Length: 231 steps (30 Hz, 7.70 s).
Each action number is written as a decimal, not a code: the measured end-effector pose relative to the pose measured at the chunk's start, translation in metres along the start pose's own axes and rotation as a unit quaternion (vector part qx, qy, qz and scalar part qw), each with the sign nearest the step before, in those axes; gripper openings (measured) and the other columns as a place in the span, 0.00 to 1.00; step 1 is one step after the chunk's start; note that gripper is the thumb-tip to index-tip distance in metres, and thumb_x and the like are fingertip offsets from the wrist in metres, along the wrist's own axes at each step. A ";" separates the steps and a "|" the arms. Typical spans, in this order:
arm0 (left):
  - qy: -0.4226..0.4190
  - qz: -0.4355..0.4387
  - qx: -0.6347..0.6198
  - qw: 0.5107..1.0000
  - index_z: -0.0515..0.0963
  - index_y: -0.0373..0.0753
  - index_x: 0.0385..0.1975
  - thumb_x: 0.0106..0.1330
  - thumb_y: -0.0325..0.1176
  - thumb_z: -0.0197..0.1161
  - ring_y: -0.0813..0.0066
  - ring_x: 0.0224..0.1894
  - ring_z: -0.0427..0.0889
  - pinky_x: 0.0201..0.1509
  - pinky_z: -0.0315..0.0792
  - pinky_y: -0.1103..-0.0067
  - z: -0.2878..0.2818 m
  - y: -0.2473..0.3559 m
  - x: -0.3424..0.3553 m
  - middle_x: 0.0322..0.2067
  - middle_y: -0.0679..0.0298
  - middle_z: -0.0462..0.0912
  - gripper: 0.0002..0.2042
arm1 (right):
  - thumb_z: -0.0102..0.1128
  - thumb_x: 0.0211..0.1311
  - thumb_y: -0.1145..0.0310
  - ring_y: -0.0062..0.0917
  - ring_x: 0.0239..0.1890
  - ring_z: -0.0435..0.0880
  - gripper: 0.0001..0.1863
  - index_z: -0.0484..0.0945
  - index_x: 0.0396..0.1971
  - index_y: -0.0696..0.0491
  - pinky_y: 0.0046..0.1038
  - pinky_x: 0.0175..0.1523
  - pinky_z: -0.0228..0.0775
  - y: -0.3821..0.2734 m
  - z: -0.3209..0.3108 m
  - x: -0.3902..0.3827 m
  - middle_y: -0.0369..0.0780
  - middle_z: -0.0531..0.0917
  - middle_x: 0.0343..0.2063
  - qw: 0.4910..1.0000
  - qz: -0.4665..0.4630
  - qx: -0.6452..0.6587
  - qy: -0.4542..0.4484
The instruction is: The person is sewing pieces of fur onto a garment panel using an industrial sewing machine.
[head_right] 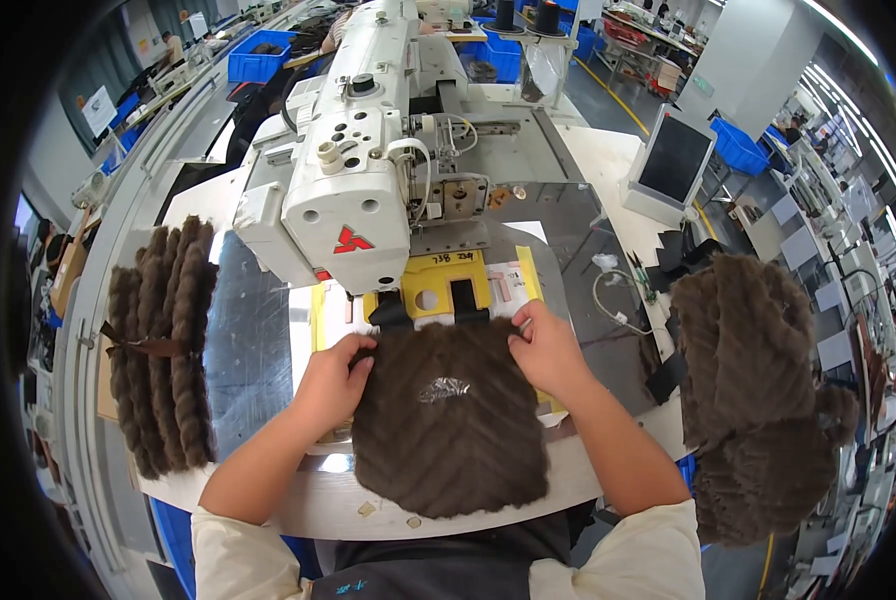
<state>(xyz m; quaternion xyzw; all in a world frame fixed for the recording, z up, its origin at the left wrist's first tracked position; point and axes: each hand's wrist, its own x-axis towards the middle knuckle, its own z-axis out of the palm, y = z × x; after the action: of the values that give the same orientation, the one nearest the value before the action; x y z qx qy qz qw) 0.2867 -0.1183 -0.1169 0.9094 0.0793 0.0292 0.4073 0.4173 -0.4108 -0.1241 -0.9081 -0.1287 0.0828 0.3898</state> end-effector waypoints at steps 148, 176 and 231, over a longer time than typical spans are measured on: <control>-0.035 -0.089 0.066 0.993 0.62 0.29 0.71 0.70 0.30 0.63 0.45 0.31 0.84 0.37 0.77 0.60 0.011 0.028 -0.058 0.28 0.47 0.83 0.31 | 0.66 0.65 0.71 0.40 0.34 0.87 0.11 0.81 0.44 0.58 0.38 0.43 0.78 -0.004 -0.002 -0.025 0.46 0.87 0.30 0.999 -0.022 0.000 0.025; 0.014 -0.004 0.201 0.979 0.71 0.26 0.63 0.72 0.30 0.55 0.42 0.34 0.86 0.43 0.79 0.55 0.005 -0.005 0.016 0.32 0.43 0.86 0.22 | 0.65 0.64 0.71 0.55 0.47 0.84 0.21 0.76 0.55 0.60 0.49 0.55 0.76 -0.026 0.002 0.028 0.57 0.86 0.39 0.984 -0.099 -0.131 -0.068; 0.047 0.070 0.200 0.976 0.76 0.31 0.40 0.66 0.26 0.61 0.47 0.30 0.83 0.34 0.79 0.60 0.005 -0.027 0.033 0.28 0.50 0.82 0.07 | 0.59 0.62 0.77 0.55 0.39 0.83 0.22 0.77 0.58 0.63 0.51 0.46 0.76 -0.026 0.014 0.043 0.54 0.84 0.39 0.961 -0.167 -0.216 -0.053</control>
<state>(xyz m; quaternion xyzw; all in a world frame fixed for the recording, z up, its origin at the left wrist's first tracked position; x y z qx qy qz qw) 0.3169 -0.0992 -0.1408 0.9734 0.0389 0.0835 0.2099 0.4507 -0.3714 -0.1169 -0.9306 -0.3137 0.0348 0.1854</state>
